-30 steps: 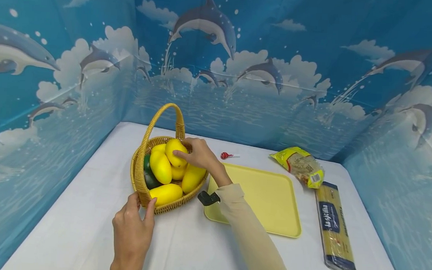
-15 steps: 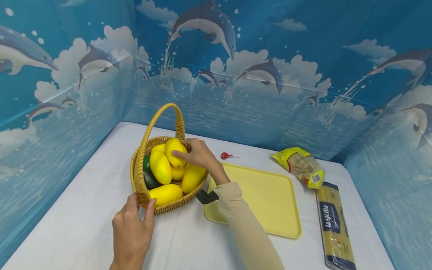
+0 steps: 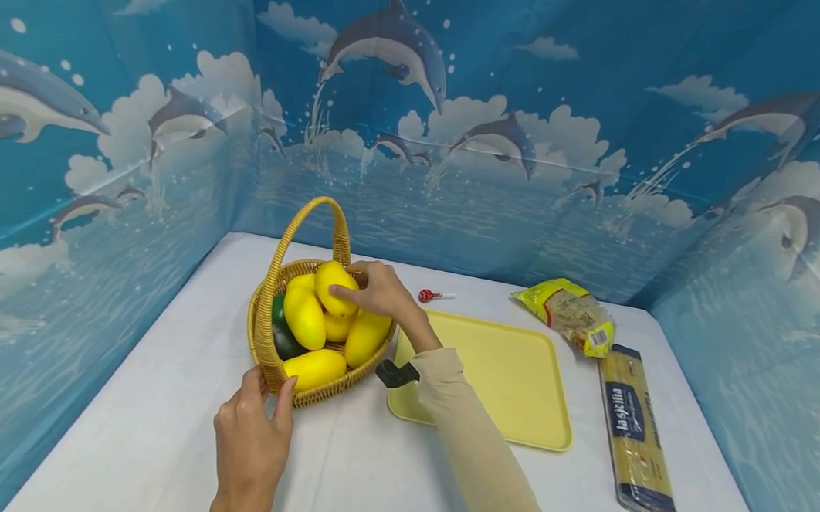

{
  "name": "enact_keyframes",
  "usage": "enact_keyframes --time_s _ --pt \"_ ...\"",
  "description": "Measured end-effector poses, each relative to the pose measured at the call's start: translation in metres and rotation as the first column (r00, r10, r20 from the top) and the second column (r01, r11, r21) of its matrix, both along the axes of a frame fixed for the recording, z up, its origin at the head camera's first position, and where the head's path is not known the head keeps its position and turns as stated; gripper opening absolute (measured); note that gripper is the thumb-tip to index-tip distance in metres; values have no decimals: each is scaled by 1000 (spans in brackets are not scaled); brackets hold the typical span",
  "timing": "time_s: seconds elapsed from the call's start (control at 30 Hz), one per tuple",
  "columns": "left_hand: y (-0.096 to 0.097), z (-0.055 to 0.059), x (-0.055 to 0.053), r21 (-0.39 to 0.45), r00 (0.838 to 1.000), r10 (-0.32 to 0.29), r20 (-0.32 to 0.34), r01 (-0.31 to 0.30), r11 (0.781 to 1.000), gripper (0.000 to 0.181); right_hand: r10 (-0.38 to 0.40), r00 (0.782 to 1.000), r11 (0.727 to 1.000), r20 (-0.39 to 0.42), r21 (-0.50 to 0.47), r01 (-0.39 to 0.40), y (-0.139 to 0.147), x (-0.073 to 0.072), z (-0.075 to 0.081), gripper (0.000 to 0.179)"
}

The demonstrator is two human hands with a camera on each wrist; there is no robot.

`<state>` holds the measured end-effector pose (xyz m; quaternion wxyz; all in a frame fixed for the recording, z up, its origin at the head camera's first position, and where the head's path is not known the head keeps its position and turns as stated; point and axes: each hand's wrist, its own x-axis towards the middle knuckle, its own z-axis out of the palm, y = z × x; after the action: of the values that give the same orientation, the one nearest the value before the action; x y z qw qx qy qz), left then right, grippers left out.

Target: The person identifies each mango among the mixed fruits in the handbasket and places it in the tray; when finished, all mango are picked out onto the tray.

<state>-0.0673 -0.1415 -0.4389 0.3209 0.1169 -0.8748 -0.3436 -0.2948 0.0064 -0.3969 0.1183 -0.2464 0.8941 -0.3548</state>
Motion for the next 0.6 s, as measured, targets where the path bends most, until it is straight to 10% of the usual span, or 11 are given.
enact_keyframes --time_s 0.6 --pt "1 0 2 -5 999 3 -49 -3 1000 43 80 988 991 -130 -95 -93 28 16 18 60"
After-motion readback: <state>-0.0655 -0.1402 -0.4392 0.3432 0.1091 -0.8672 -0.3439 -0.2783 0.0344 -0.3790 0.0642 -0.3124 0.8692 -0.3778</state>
